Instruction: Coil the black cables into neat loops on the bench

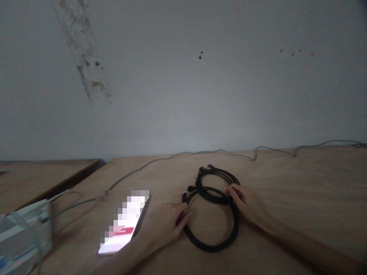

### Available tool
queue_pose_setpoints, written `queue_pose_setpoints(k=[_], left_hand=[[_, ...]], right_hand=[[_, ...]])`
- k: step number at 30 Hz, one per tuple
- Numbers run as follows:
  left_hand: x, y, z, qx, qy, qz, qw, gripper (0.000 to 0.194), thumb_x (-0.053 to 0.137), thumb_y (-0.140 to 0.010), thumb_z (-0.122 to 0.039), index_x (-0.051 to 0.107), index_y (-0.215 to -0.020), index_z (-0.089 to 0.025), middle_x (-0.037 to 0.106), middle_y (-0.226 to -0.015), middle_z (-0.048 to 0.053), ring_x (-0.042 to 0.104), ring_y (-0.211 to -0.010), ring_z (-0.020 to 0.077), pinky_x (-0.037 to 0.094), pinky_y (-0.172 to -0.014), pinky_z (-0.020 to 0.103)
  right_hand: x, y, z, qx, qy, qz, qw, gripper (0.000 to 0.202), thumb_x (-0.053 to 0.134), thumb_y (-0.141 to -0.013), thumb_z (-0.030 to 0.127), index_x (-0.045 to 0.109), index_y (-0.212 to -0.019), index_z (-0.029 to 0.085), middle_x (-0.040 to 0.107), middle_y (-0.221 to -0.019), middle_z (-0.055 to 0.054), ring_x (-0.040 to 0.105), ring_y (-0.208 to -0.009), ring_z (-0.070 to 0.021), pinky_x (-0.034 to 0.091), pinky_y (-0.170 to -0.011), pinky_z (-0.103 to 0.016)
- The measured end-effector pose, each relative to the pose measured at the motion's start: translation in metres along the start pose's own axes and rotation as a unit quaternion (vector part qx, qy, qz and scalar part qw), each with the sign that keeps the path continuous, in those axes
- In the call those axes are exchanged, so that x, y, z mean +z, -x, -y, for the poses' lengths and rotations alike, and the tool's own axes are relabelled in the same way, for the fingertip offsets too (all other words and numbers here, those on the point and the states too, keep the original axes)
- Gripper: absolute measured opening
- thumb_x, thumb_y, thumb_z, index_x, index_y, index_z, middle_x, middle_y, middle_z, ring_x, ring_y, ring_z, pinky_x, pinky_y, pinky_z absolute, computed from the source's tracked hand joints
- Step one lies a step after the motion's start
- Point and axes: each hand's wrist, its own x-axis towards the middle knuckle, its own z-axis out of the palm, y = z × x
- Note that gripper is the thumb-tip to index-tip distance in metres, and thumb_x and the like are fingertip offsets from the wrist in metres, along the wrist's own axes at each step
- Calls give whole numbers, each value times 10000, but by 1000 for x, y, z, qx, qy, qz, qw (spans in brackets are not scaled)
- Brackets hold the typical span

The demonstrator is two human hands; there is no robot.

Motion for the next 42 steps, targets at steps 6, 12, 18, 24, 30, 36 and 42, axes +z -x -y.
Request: queue_pose_setpoints(k=[6,12,18,24,30,36,42], left_hand=[[4,-2,3,-27,17,0,999,338,389,-1046,-458,543,-860,-222,687,-845,27,645,-775,230,367,-667,310],[9,-4,4,-74,30,-14,997,317,466,-1018,-477,567,-860,-221,682,-826,21,626,-783,236,371,-690,310],[8,-5,3,-106,38,-31,993,338,540,-983,-500,579,-807,-214,664,-764,10,604,-732,224,357,-658,298],[5,-6,4,-143,14,-48,988,358,569,-960,-525,601,-790,-211,648,-716,9,587,-683,216,322,-609,289],[3,-5,1,-157,-4,-29,987,342,542,-985,-494,615,-809,-210,681,-774,31,613,-720,237,311,-620,298],[6,-4,5,-192,20,-31,981,405,573,-936,-590,628,-798,-212,663,-743,21,592,-677,217,284,-593,293],[4,0,9,-197,57,-40,978,452,611,-883,-624,579,-707,-209,624,-671,0,563,-649,198,280,-583,286]], right_hand=[[5,1,-1,-29,51,-12,998,276,552,-975,457,651,-1076,219,673,-860,-33,579,-625,-178,449,-584,-310],[14,5,-7,-36,29,7,999,472,614,-877,259,524,-1340,230,655,-918,-25,523,-570,-143,442,-556,-287],[11,7,0,-18,4,36,999,674,573,-718,90,460,-1370,221,608,-870,13,551,-582,-132,437,-581,-269],[12,10,3,20,47,73,996,675,602,-694,93,489,-1344,237,551,-710,61,531,-594,-148,388,-569,-252],[12,13,2,-2,-8,82,997,568,558,-723,87,565,-1263,262,516,-681,68,506,-580,-136,368,-558,-243],[16,21,-7,-47,-83,74,993,366,555,-758,154,638,-1105,233,508,-656,56,465,-537,-126,327,-509,-240],[7,25,6,-103,-33,116,987,122,617,-830,244,673,-937,225,605,-681,21,523,-557,-130,366,-516,-243]])
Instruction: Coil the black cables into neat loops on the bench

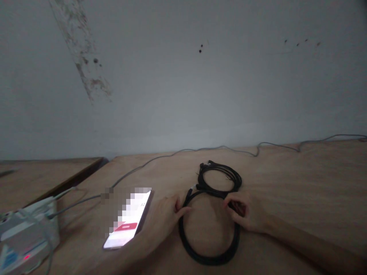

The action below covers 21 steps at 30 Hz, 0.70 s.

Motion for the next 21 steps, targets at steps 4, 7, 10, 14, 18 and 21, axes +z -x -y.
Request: queue_pose_setpoints(k=[4,7,10,14,18,21], left_hand=[[-2,4,2,-35,14,-14,999,429,632,-867,-584,556,-677,-207,598,-624,-14,531,-605,180,275,-569,283],[1,5,7,-42,38,-25,998,390,659,-854,-539,566,-679,-204,608,-619,-15,537,-601,175,282,-559,276],[6,4,12,-21,66,-32,997,402,658,-856,-560,585,-690,-201,624,-631,-10,549,-604,175,298,-554,272],[6,4,10,11,54,-24,998,404,694,-810,-589,600,-726,-205,624,-629,-13,569,-613,187,313,-569,277],[-3,9,1,42,55,-4,998,287,698,-785,-467,572,-773,-210,616,-625,-30,584,-608,183,337,-582,276],[-10,12,-2,102,70,-8,992,99,566,-732,-191,555,-828,-217,588,-632,-47,568,-596,163,354,-603,273]], right_hand=[[-1,1,15,-35,27,86,995,114,615,-912,342,669,-913,242,590,-606,43,506,-505,-117,359,-507,-245],[1,0,19,-39,56,89,994,126,622,-914,352,656,-868,240,564,-584,48,480,-493,-116,335,-501,-251],[1,-4,20,-28,63,80,994,89,646,-885,314,652,-844,234,564,-594,46,482,-506,-118,334,-512,-253],[-3,-8,23,18,77,86,993,53,636,-865,261,635,-818,239,582,-613,39,510,-540,-129,341,-532,-251],[-2,-9,23,27,94,68,993,43,628,-819,199,617,-810,240,599,-637,40,522,-560,-132,336,-537,-251],[-1,-9,22,22,107,59,992,39,612,-832,214,608,-801,236,613,-660,36,528,-571,-132,336,-540,-249]])
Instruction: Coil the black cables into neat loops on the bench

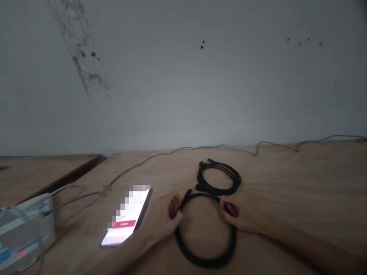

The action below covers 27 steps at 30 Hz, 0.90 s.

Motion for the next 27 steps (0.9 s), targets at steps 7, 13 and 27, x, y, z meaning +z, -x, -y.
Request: queue_pose_setpoints(k=[7,13,27], left_hand=[[-3,2,6,71,2,3,997,279,502,-645,-127,565,-901,-218,597,-721,-29,555,-644,171,396,-650,291],[-1,2,8,91,-13,14,996,236,524,-700,-128,575,-909,-224,618,-768,-18,568,-686,177,398,-662,292],[1,-4,6,-31,94,-12,995,96,531,-849,-248,608,-833,-194,621,-700,-5,554,-626,149,407,-568,243]], right_hand=[[-3,-1,1,-12,18,2,1000,42,610,-847,230,613,-806,232,620,-670,35,539,-585,-131,351,-566,-246],[-5,-1,3,-10,24,7,1000,92,592,-884,266,615,-800,237,616,-668,23,521,-577,-138,350,-556,-256],[-8,-3,7,-3,22,14,1000,140,578,-911,287,611,-785,234,613,-651,32,521,-565,-128,332,-556,-257]])
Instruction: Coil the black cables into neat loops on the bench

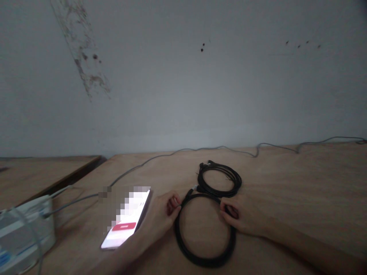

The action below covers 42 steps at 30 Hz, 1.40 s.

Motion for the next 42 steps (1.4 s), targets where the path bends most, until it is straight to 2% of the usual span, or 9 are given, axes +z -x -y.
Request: queue_pose_setpoints(k=[7,14,16,20,23,26,30,35,42], left_hand=[[1,0,-1,-21,1,-31,999,93,550,-818,-251,606,-771,-194,630,-666,-2,561,-601,146,419,-545,239],[0,0,0,7,-12,-25,1000,91,547,-836,-246,622,-838,-194,646,-725,12,589,-627,160,458,-574,263],[-4,1,1,31,-52,-29,998,68,560,-813,-216,617,-845,-201,643,-745,7,599,-655,170,453,-601,276],[-13,1,0,132,-168,-24,977,178,546,-748,-105,615,-868,-216,667,-898,19,633,-822,202,433,-734,317],[-17,0,1,182,-233,-5,955,153,509,-795,-92,597,-819,-214,649,-897,33,623,-857,219,408,-733,326],[-18,-2,4,199,-273,-1,941,132,520,-817,-107,594,-801,-216,647,-880,36,615,-846,226,389,-714,332],[-19,-3,6,196,-267,2,944,115,539,-816,-126,612,-816,-215,658,-873,32,620,-833,221,392,-715,327],[-21,-2,2,156,-193,24,968,90,583,-770,-151,620,-827,-210,666,-865,14,632,-812,207,413,-720,308],[-22,-3,1,114,-130,54,983,68,578,-821,-233,636,-846,-208,662,-798,7,617,-735,187,419,-663,285]], right_hand=[[2,0,-1,3,-2,2,1000,159,568,-933,317,624,-810,232,608,-645,26,509,-568,-134,319,-553,-262],[0,0,-1,2,19,11,1000,158,554,-936,321,611,-815,239,617,-688,25,521,-596,-137,334,-570,-260],[2,1,-2,2,15,6,1000,166,550,-942,327,609,-815,237,617,-689,21,523,-601,-140,341,-573,-261],[4,2,-3,6,6,-1,1000,166,553,-945,318,609,-811,237,606,-659,24,506,-569,-137,330,-555,-265],[3,1,-1,1,7,5,1000,169,551,-949,314,603,-809,236,612,-667,26,523,-580,-138,331,-561,-266],[2,1,0,0,5,5,1000,167,545,-951,307,602,-812,234,617,-676,25,533,-591,-139,333,-567,-267],[3,0,-1,4,4,8,1000,164,540,-955,308,603,-824,233,607,-667,29,522,-578,-135,325,-562,-266],[3,0,-2,-10,14,1,1000,191,527,-963,330,595,-816,228,608,-679,23,516,-593,-137,332,-576,-267],[6,1,-4,-10,28,-7,1000,199,522,-961,346,599,-823,226,610,-688,18,518,-606,-140,334,-585,-266]])
